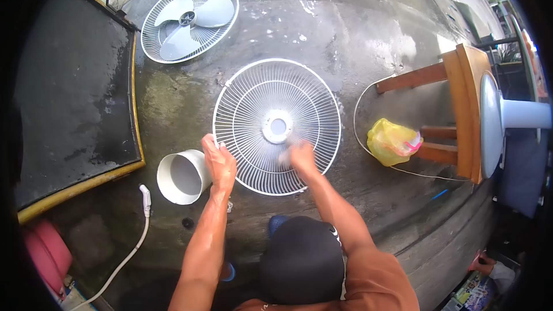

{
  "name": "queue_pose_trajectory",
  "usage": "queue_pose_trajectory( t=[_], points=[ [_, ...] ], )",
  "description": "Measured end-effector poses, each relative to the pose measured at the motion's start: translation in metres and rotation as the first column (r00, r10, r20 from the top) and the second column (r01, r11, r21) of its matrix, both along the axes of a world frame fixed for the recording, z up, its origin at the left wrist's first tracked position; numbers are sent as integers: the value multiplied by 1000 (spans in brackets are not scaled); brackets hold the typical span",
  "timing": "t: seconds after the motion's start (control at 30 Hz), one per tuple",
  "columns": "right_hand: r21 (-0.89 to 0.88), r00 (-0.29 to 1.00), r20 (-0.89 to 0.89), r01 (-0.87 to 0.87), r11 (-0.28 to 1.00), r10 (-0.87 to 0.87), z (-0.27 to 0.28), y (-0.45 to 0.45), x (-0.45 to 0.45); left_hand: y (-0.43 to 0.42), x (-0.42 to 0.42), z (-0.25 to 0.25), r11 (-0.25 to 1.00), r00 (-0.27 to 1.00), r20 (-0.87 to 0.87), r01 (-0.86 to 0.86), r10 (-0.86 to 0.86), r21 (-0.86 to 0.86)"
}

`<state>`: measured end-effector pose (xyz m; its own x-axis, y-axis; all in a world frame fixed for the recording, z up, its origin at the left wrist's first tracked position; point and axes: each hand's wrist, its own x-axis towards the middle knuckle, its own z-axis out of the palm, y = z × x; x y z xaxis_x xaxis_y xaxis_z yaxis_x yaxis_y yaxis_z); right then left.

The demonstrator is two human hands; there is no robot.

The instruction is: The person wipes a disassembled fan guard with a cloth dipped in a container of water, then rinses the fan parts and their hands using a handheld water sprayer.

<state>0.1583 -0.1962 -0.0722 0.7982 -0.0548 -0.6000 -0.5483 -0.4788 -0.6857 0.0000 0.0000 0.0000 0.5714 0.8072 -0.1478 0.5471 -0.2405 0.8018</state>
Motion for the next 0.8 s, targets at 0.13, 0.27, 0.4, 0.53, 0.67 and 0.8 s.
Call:
queue_pose_trajectory(
  t=[0.13, 0.27, 0.4, 0.53, 0.67, 0.8],
  points=[
    [162, 836, 123, 514, 842, -534, -15, 20, 72, -7, -5, 0, 983, 988, 69, 125, -135, 131],
    [18, 733, 203, 660, 751, -649, -30, 76, 141, -11, -10, -1, 978, 986, 20, 164, -168, 131],
    [-180, 693, 628, 572, 801, -354, -107, 144, 168, -17, -18, -11, 972, 982, 20, 183, -188, 148],
    [-98, 416, 909, 130, 987, 35, -53, 184, 115, -15, -18, -12, 974, 981, 34, 185, -191, 129],
    [140, 488, 855, -542, 829, 174, -41, 195, 69, -8, -19, -22, 971, 980, 13, 194, -198, 139],
    [280, 599, 623, -771, 573, 502, 3, 179, 13, -6, -20, -29, 980, 985, 20, 171, -174, 102]
  ],
)
